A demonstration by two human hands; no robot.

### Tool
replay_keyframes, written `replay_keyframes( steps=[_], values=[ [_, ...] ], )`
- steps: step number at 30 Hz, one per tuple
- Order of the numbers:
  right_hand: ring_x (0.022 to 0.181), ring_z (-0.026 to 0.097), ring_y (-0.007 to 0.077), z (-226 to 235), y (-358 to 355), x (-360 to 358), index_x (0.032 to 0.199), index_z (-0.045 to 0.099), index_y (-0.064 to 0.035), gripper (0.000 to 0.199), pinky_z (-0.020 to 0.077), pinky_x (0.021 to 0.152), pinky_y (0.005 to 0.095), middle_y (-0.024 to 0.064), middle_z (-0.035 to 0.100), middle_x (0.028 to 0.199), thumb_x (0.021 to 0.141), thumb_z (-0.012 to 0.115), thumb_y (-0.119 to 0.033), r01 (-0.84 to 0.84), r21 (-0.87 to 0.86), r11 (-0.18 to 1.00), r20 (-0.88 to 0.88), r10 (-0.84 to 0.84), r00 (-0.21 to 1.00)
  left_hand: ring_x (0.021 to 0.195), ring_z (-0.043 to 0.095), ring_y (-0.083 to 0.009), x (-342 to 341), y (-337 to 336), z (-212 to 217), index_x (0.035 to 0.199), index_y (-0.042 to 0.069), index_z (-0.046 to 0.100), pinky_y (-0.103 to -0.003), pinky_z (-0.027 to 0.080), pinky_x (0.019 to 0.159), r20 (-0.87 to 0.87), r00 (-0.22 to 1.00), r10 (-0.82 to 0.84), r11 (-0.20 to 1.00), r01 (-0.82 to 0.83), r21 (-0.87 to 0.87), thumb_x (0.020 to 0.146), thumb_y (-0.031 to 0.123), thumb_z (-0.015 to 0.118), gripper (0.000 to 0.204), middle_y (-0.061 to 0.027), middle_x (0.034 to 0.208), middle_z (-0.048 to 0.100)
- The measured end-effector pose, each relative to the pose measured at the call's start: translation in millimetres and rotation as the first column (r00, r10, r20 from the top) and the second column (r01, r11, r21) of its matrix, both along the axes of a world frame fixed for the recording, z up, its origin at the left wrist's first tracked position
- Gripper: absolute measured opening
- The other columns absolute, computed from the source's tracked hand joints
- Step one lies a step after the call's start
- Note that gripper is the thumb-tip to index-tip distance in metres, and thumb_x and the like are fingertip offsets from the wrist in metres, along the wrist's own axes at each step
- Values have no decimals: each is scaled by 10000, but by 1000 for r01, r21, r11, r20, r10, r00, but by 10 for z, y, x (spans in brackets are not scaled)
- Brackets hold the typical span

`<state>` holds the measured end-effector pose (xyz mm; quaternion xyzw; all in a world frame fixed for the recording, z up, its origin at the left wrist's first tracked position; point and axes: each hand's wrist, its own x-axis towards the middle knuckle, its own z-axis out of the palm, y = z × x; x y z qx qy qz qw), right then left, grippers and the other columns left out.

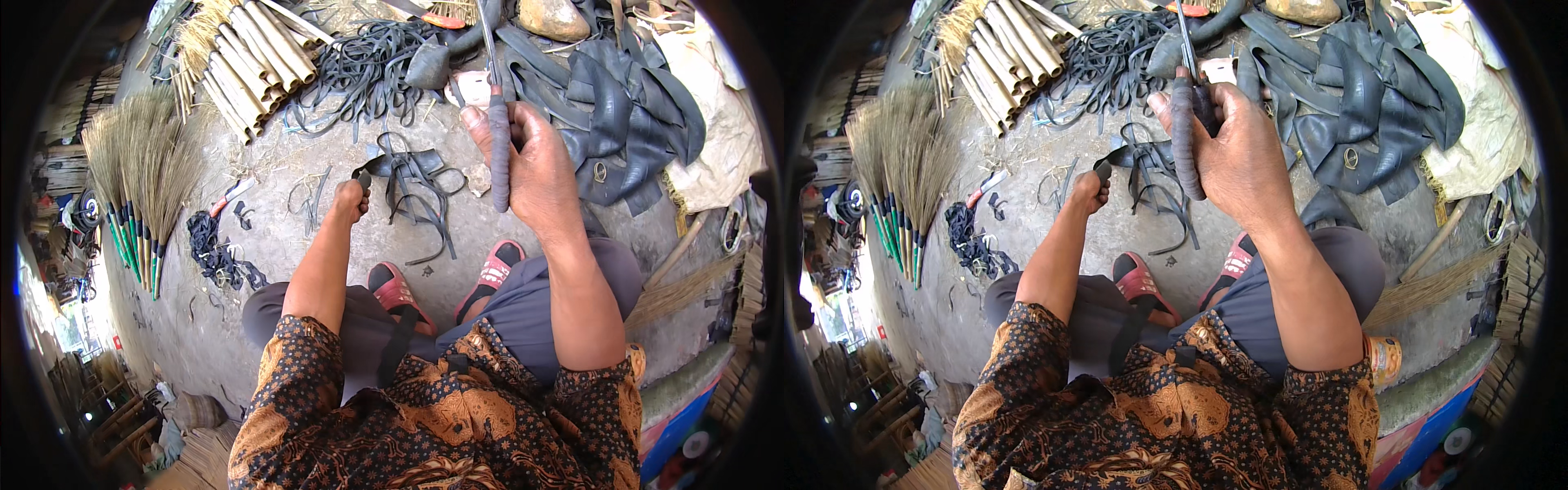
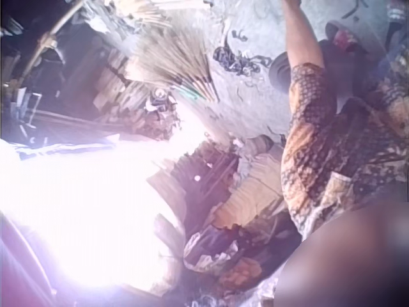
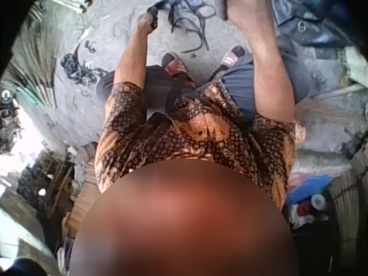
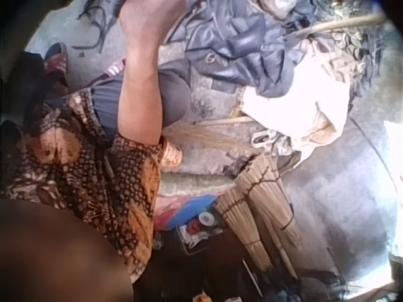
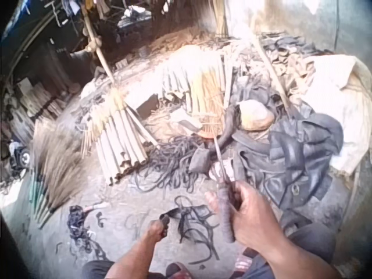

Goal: The person sits on the floor and uses a knife to cut a large piece of black rubber into thin strips. They repeatedly slice the material, repositioning it as needed, and accumulate a pile of cut strips on the floor.

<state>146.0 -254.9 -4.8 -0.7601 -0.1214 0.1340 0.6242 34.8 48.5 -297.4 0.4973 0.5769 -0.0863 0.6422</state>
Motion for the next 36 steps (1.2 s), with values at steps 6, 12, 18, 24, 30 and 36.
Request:
replay_keyframes(
  steps=[6,12,18,24,30,36],
  values=[
    [596,485,33,36,-51,-53,926,646,-19,341,375,502,215,-31,591,713,934,762,-339,-79,-17,997,-96,77,992,542,461,-92,154,-366,998,983,75,618,-253,400,469,168,948,-270,954,241,177,1004,244,547,185,9,697,497],
    [631,520,24,-235,17,-106,939,652,-43,282,405,558,194,-23,637,745,941,749,-307,-140,215,966,-213,187,959,600,478,-95,135,-770,2327,982,30,672,-272,385,552,104,724,-682,665,555,501,958,191,517,225,11,694,541],
    [598,471,35,-498,119,-295,817,671,-86,387,356,543,233,-35,608,705,916,746,-453,-165,150,975,-412,214,886,874,714,-317,-125,-1129,2909,1116,3,673,-413,531,827,0,602,-798,458,607,650,904,189,511,326,-233,876,704],
    [644,468,70,-548,152,-410,868,675,-56,343,363,576,270,-30,573,732,881,797,-376,-204,120,972,-494,236,836,960,662,-477,-271,-1288,2862,1072,-9,676,-534,508,863,-105,526,-844,301,627,719,895,224,516,334,-313,963,681],
    [619,468,73,-646,355,-439,996,660,-42,187,363,574,244,-45,575,758,868,753,-142,-223,77,972,-581,225,782,852,672,-462,-363,-1061,2695,1030,-4,655,-515,505,776,-84,551,-831,336,616,712,891,205,503,294,-283,857,672],
    [771,531,67,-520,521,-396,1065,650,-35,244,405,686,220,-26,585,879,844,750,-64,-65,271,960,-509,200,837,702,646,-181,-329,-793,2306,934,14,664,-354,491,629,430,698,-572,820,473,323,902,171,499,230,-92,794,687]
  ],
)
